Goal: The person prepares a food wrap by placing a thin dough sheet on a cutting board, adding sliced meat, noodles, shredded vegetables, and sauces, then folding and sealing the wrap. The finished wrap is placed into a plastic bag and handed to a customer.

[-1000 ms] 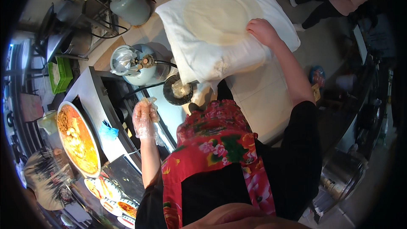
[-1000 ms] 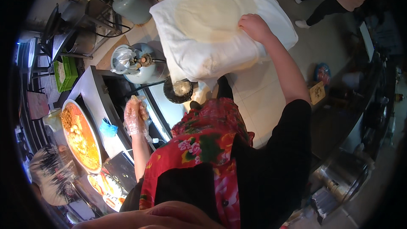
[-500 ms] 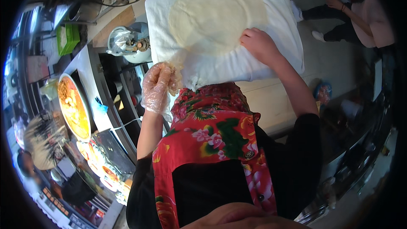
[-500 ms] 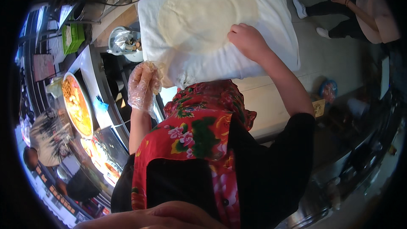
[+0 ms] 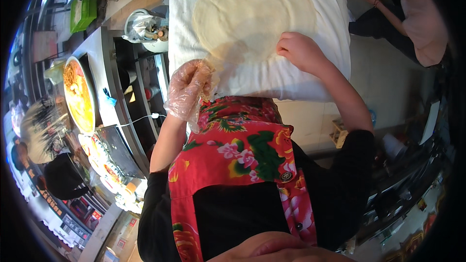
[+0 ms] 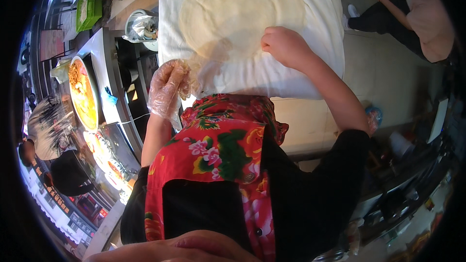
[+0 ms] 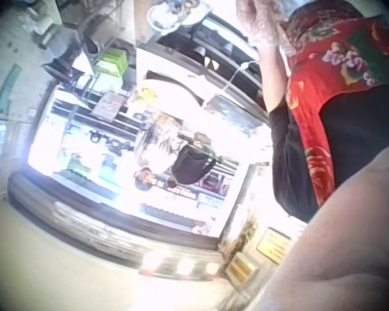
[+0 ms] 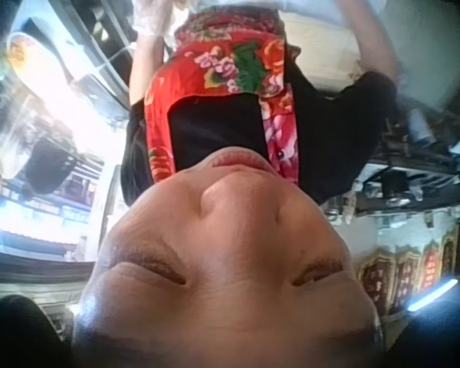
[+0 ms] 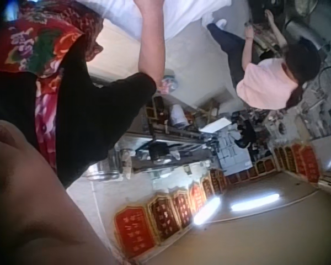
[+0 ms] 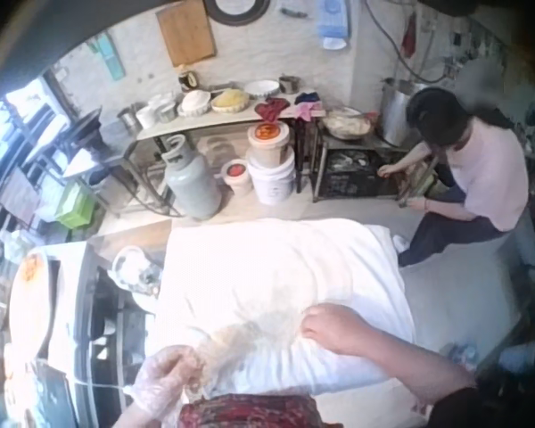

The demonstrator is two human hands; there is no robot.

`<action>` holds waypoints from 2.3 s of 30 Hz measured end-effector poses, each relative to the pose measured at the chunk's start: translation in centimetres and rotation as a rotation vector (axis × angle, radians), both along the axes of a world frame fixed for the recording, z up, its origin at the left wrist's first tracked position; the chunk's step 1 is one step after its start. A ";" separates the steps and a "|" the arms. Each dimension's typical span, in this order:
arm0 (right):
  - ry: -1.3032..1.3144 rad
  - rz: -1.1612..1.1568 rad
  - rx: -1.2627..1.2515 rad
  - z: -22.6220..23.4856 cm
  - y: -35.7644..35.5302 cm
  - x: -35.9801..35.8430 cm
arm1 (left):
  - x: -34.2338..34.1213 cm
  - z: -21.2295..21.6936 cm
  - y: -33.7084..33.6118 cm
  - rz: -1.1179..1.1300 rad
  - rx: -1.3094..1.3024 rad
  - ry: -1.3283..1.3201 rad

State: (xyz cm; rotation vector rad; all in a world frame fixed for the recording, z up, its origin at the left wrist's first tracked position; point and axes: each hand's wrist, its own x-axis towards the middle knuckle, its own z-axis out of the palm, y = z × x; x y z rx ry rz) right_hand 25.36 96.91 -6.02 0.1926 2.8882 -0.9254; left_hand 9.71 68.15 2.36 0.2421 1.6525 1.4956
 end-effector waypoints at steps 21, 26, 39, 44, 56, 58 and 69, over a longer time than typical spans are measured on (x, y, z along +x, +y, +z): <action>-0.095 -0.078 -0.285 0.7 1.3 -0.4 | 1.1 -0.1 1.7 -0.051 -0.065 -0.032; -0.036 -0.081 -0.034 0.4 0.2 -0.4 | 1.2 -0.5 1.5 -0.047 -0.054 -0.038; 0.390 -0.297 -0.124 0.9 -0.1 -2.2 | -1.7 -8.3 17.1 -0.904 -0.375 0.981; 0.292 -0.077 0.184 -1.4 -3.4 -0.2 | -7.2 -9.3 17.8 -0.377 -0.088 -0.066; 0.081 -0.535 -0.506 -2.1 -1.2 1.0 | -19.5 9.3 16.2 0.096 0.527 -0.123; 0.279 -0.622 -0.839 -2.9 0.8 1.5 | -17.4 11.6 13.3 0.103 0.593 0.298; 0.459 -0.320 -0.518 7.9 -8.8 -6.2 | -4.2 12.6 -7.8 -0.189 -0.065 0.727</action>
